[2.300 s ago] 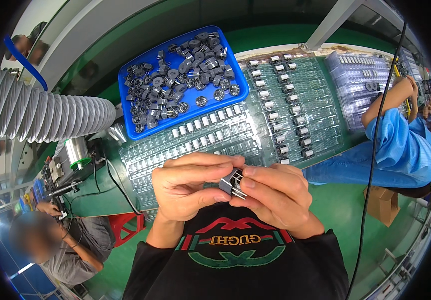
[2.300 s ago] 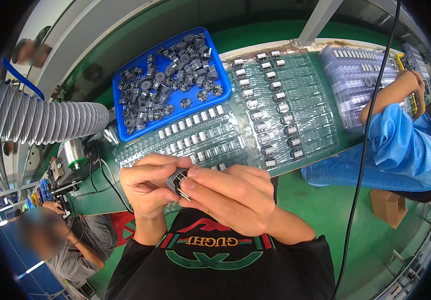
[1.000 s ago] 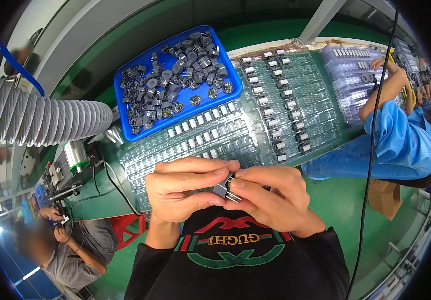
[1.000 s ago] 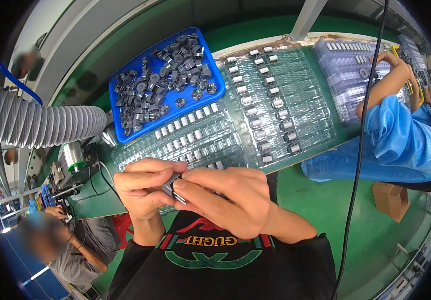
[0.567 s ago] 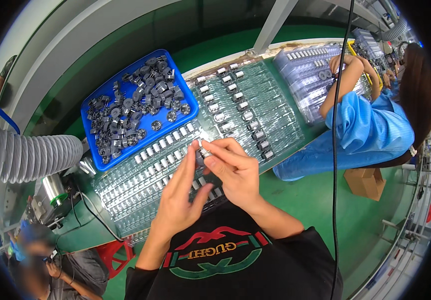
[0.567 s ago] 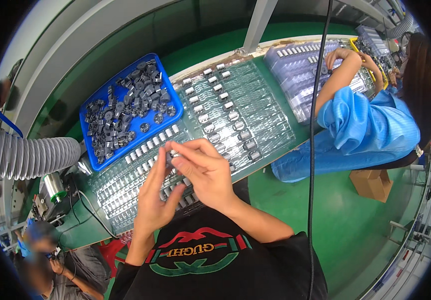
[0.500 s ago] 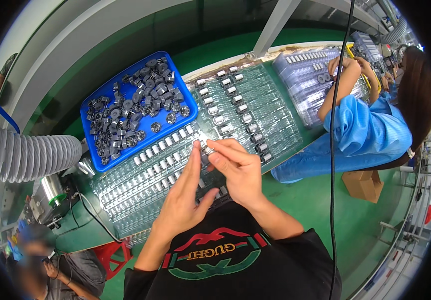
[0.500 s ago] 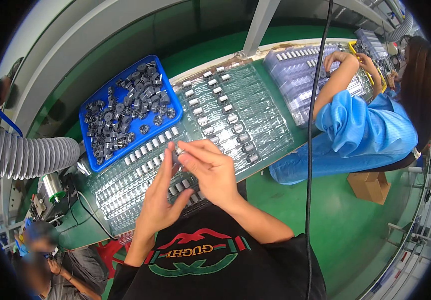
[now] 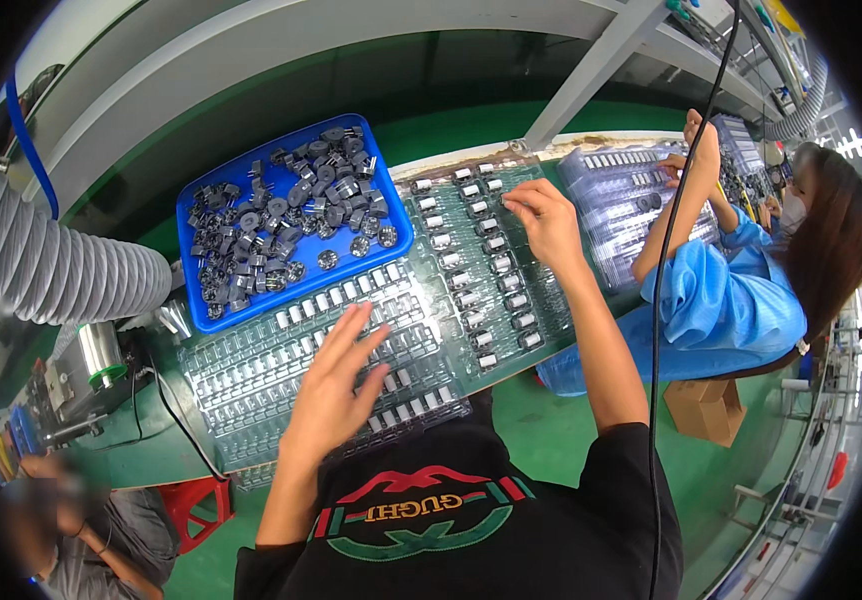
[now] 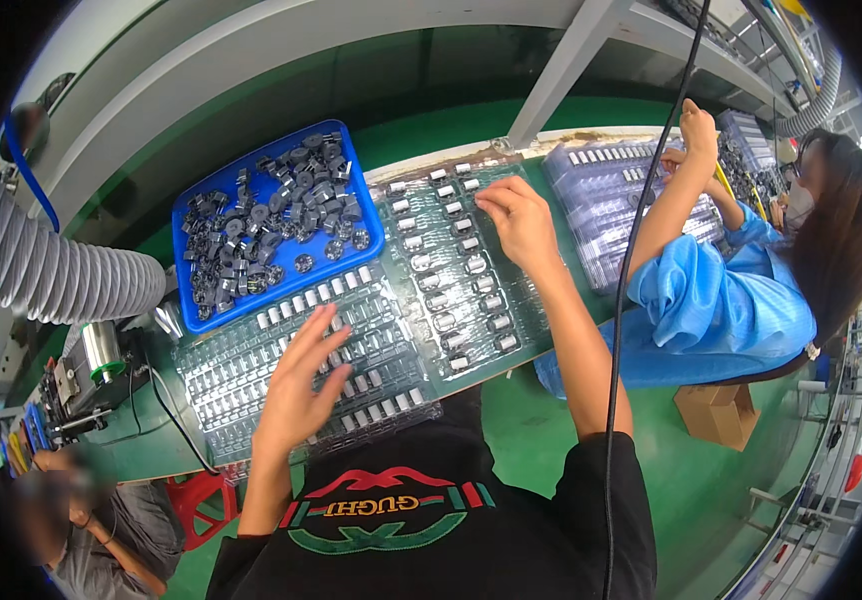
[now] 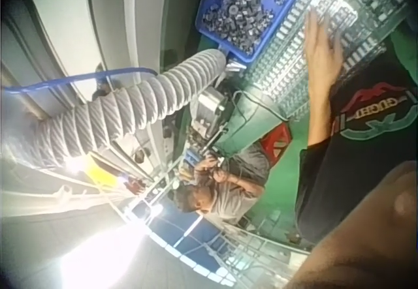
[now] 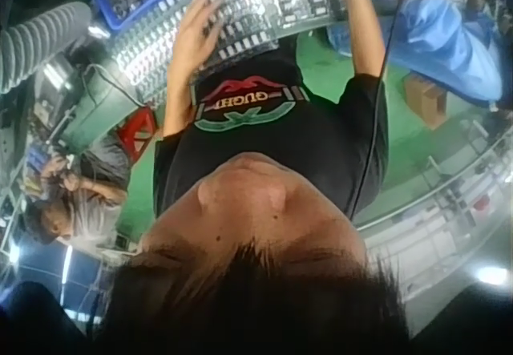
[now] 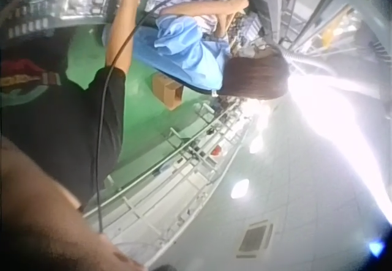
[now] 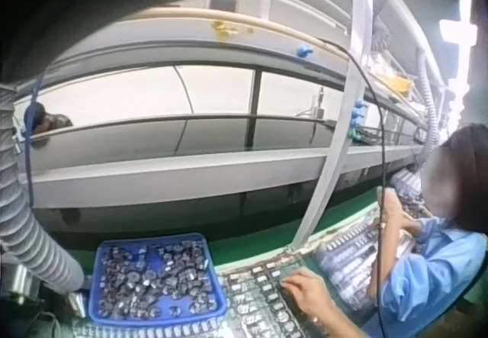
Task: The person assembles electronic or mechanical components by hand, picking them from a blue plastic bulk bin and placing them into structural slots in clear plastic blister packaging matrices.
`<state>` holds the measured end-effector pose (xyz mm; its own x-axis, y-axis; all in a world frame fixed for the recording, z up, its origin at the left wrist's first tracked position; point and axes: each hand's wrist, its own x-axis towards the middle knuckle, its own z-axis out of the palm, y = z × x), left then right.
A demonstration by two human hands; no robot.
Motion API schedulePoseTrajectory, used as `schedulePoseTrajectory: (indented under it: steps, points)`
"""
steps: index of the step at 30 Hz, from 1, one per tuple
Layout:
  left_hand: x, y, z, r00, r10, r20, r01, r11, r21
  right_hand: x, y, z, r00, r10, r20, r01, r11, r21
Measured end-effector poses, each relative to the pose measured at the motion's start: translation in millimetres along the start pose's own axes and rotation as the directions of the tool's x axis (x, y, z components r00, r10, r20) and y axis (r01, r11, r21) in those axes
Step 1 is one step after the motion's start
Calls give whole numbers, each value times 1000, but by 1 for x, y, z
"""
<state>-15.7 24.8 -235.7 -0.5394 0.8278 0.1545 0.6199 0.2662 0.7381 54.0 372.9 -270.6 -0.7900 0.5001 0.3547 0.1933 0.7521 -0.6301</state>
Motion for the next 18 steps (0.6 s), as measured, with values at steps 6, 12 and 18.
schedulePoseTrajectory:
  steps: [6, 12, 18]
  points:
    - [-16, -27, -30, 979, -128, -160, 132, 991, 16, 0, 19, 13, 993, -116, -5, 115, 990, -83]
    - [-18, -39, -49, 938, -214, -273, 255, 959, 124, -7, 25, 16, 999, -54, 8, 54, 998, -32]
    - [0, -44, -50, 971, -86, -222, 157, 932, 328, -10, 15, 8, 994, -109, 19, 110, 986, -124]
